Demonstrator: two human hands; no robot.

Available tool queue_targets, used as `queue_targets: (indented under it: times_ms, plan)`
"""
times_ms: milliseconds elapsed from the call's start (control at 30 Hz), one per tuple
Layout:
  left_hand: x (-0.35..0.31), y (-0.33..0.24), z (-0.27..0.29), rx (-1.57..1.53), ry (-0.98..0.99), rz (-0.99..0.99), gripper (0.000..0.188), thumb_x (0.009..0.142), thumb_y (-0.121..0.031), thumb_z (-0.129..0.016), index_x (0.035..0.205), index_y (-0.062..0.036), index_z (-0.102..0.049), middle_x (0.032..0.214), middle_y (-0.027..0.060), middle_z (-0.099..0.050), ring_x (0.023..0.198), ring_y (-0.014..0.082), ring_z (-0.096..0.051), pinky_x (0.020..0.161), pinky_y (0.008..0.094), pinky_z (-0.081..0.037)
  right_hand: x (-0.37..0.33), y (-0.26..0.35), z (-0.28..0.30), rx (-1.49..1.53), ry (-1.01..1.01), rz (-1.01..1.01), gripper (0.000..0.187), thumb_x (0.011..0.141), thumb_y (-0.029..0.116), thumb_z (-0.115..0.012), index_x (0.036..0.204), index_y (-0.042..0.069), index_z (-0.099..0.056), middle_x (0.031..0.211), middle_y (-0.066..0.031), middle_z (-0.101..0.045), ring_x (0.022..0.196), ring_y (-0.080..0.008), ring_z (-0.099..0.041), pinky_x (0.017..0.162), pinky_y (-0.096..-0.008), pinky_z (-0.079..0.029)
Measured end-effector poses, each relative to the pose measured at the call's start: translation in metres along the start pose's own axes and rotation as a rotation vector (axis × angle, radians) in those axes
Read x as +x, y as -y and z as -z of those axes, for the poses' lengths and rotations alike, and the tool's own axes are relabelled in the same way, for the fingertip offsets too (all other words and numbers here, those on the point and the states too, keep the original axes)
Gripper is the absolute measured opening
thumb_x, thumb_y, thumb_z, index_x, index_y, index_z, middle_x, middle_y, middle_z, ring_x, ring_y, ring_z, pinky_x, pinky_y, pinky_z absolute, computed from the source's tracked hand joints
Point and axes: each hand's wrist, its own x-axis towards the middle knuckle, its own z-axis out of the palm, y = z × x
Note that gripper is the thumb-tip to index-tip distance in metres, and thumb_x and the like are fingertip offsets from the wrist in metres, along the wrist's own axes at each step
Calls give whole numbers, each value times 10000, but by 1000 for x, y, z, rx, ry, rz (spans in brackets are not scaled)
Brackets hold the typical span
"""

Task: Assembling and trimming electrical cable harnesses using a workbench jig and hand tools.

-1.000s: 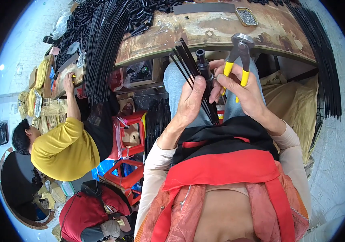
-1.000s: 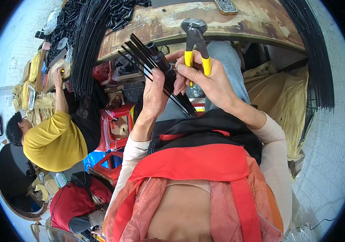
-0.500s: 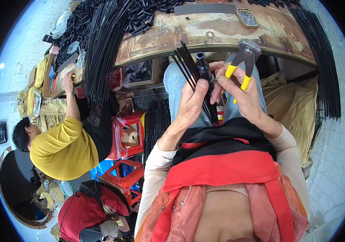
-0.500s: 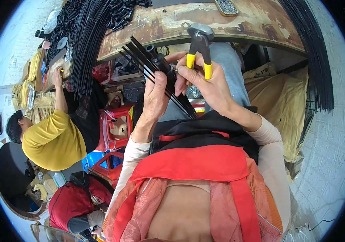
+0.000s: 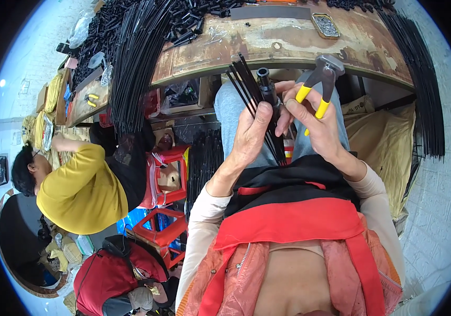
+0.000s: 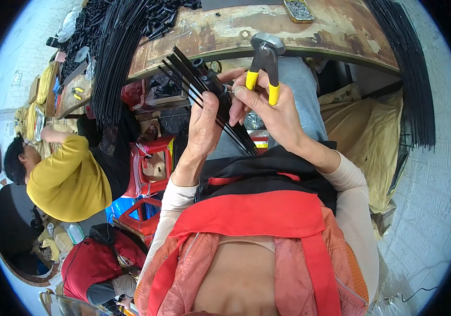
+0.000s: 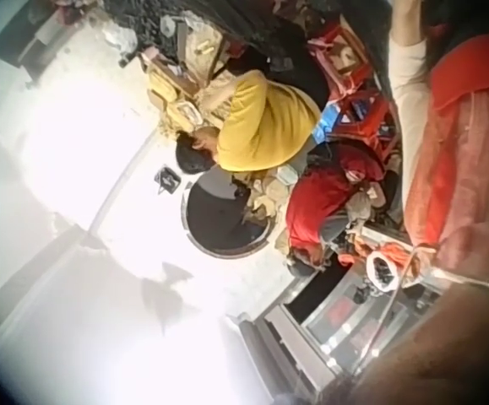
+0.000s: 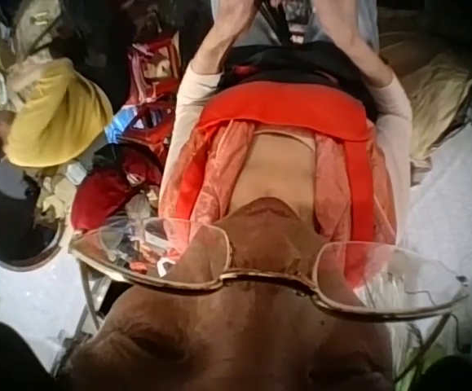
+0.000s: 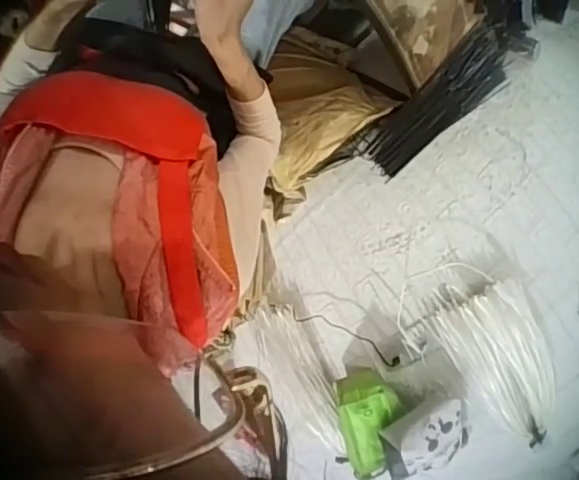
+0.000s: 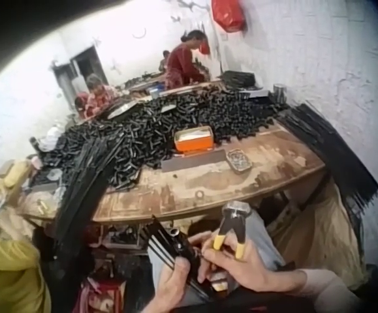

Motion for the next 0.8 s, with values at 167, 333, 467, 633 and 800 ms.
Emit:
queue_targets:
  times_ms: [167,333,467,633,800]
  plan:
    - [0,1,-3,27,-16,2,687,985,-537,-446,1331,55,-469,732,-21,-519,686,75,-471,673,234,-404,2,3,-1,3,1,-33,185,980,157,-549,1040,-17,-540,790,-79,-609,648,-164,-642,606,-263,-500]
    - [1,-2,-7,29,-12,-8,672,992,-525,-442,1332,54,-468,696,-27,-492,655,66,-453,649,229,-393,-1,-6,2,-44,-3,40,253,990,160,-525,1137,-45,-533,779,-81,-603,634,-163,-638,606,-256,-498]
    - [3,0,-5,-2,-28,-11,665,996,-520,-433,1334,52,-465,691,-26,-487,642,66,-447,632,230,-389,3,-9,3,12,-6,-15,261,986,156,-529,1138,-56,-523,762,-79,-596,622,-167,-635,603,-260,-500]
    - [3,-1,-1,10,5,12,839,936,-618,-457,1348,111,-405,706,9,-523,648,97,-497,616,254,-426,6,-8,3,14,6,-30,273,980,169,-538,1130,-58,-524,742,-77,-592,612,-178,-634,598,-259,-498]
    - [4,-1,0,-27,25,-10,836,938,-619,-445,1337,115,-407,686,13,-501,625,104,-477,610,256,-418,5,-11,6,11,3,-7,233,970,168,-551,1078,-39,-547,830,-91,-604,640,-180,-637,596,-272,-497]
